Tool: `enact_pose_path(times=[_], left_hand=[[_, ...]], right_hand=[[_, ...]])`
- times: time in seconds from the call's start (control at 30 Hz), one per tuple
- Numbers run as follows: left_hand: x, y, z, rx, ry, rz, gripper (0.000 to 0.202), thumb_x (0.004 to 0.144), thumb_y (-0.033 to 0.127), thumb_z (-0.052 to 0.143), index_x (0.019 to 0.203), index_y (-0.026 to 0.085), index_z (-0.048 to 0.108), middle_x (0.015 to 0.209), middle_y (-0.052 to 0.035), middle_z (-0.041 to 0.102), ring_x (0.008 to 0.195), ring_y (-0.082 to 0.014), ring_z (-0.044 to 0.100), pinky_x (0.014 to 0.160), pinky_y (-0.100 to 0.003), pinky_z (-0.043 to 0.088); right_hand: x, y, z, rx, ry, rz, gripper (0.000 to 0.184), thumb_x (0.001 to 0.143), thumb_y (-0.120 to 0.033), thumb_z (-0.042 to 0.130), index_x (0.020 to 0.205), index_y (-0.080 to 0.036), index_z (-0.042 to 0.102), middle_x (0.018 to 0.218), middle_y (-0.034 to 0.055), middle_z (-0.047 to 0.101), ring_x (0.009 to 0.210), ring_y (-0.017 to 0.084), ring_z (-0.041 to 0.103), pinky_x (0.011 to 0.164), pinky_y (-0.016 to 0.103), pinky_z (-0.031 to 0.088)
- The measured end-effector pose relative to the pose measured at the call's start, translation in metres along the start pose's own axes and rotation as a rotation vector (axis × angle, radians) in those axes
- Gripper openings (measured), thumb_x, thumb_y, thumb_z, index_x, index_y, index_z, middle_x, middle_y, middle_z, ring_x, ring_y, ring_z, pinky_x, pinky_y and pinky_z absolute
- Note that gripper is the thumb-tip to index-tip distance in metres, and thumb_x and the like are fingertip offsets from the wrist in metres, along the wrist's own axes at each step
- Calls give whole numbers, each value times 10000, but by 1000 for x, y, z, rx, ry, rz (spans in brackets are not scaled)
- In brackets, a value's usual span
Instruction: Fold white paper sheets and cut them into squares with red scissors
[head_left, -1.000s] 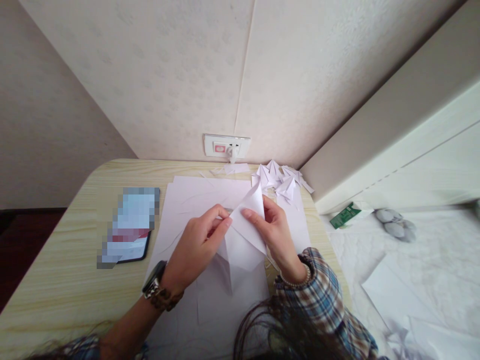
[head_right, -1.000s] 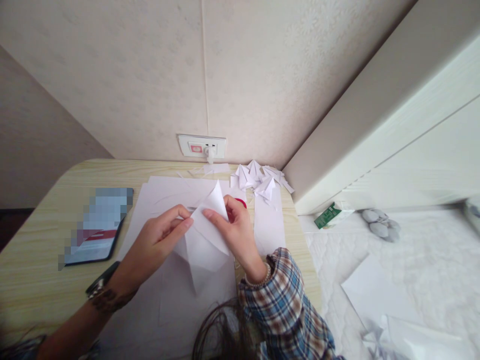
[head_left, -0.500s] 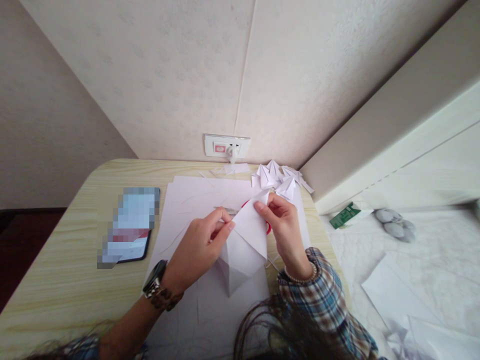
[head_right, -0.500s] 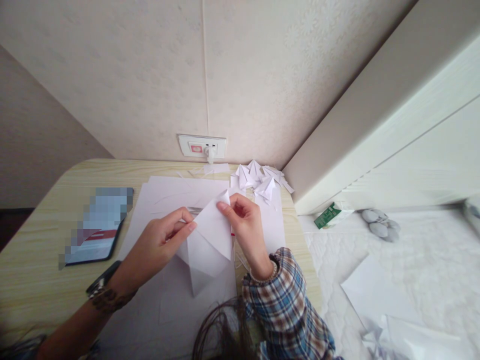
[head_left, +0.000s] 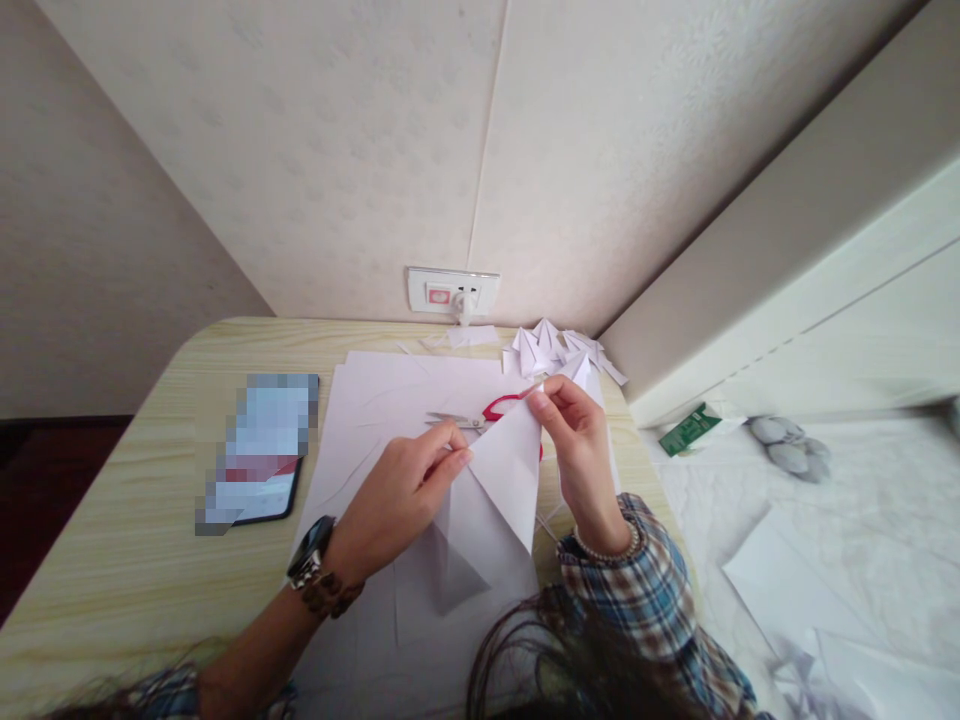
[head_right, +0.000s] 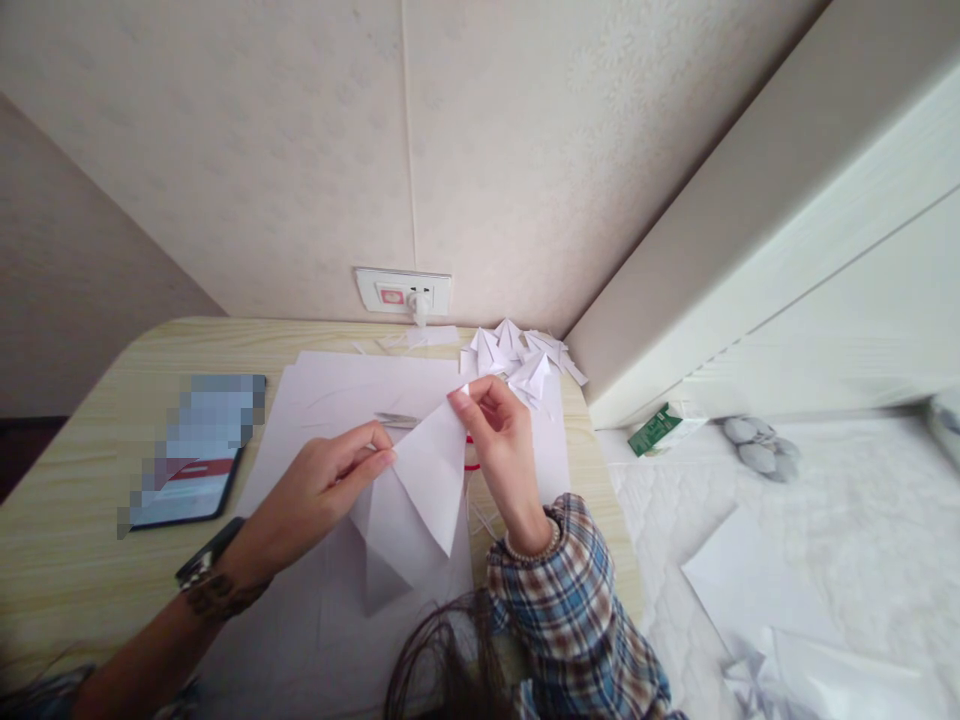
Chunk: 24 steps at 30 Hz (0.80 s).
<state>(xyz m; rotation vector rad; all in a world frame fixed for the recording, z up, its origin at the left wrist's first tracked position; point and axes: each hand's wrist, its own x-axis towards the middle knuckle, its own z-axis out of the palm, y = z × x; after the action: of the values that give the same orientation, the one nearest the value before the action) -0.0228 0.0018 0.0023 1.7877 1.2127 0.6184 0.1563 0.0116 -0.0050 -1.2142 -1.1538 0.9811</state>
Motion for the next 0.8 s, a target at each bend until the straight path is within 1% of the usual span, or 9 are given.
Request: enact_pose_path(times=[0.07, 0.2, 0.3, 0.4, 0.5, 0.57, 0.63, 0.7, 0.8], left_hand=[[0, 0, 0, -2, -18, 7, 228, 890, 307, 435, 681, 217, 459, 476, 82, 377, 456, -121, 364, 512, -255, 237], [-1, 2, -1, -1, -46, 15, 229, 893, 314, 439, 688, 215, 460, 479, 84, 377, 461, -119, 370, 518, -255, 240], [-1, 2, -2, 1, -60, 19, 224, 892, 309, 441, 691, 212, 458, 481, 85, 383, 462, -115, 373, 517, -252, 241], [-1, 0, -5, 2, -3, 13, 230, 893, 310, 437, 685, 212, 444, 473, 88, 373, 451, -111, 359, 503, -251, 235], [-2, -2, -7, 2, 89, 2, 231, 893, 335, 439, 697, 213, 444, 465, 91, 368, 441, -109, 350, 488, -248, 236], [-2, -2, -7, 6, 123, 9, 227, 894, 336, 440, 705, 211, 448, 466, 92, 378, 439, -107, 355, 484, -243, 244], [-2, -2, -7, 20, 142, 26, 219, 895, 321, 438, 707, 209, 448, 465, 93, 388, 435, -103, 364, 480, -238, 251], [-2, -2, -6, 44, 170, 49, 213, 895, 296, 436, 701, 208, 446, 460, 93, 396, 429, -101, 374, 476, -233, 257], [-2, -1, -7, 75, 242, 72, 199, 888, 266, 446, 699, 206, 456, 453, 95, 414, 414, -95, 375, 461, -226, 258]], right_hand=[[0, 0, -1, 14, 17, -8, 224, 801, -351, 637, 662, -215, 525, 601, -39, 502, 544, 116, 423, 504, 247, 330], [-1, 0, -3, 73, 39, -34, 276, 809, -318, 647, 612, -213, 485, 548, -49, 455, 513, 110, 391, 484, 246, 299], [0, -1, -4, 115, 4, -3, 273, 839, -329, 614, 618, -209, 507, 563, -41, 460, 532, 113, 398, 503, 247, 309], [0, -1, -2, 74, -120, 57, 271, 853, -405, 573, 675, -202, 586, 619, -22, 503, 571, 123, 432, 520, 252, 328], [-1, -2, 1, -7, -241, 108, 281, 800, -454, 619, 686, -196, 614, 618, -21, 510, 552, 120, 425, 489, 247, 310], [-3, -1, 4, -71, -237, 108, 314, 787, -448, 628, 616, -189, 584, 566, -29, 467, 510, 107, 384, 459, 242, 277], [-5, -1, 6, -118, -191, 88, 360, 792, -432, 615, 545, -185, 527, 515, -42, 396, 474, 93, 324, 437, 239, 244], [-5, 0, 7, -141, -169, 86, 385, 797, -438, 596, 526, -185, 496, 497, -50, 351, 460, 86, 282, 428, 237, 224], [-4, 2, 7, -146, -248, 112, 416, 802, -503, 555, 548, -177, 503, 521, -40, 364, 486, 89, 303, 447, 236, 237]])
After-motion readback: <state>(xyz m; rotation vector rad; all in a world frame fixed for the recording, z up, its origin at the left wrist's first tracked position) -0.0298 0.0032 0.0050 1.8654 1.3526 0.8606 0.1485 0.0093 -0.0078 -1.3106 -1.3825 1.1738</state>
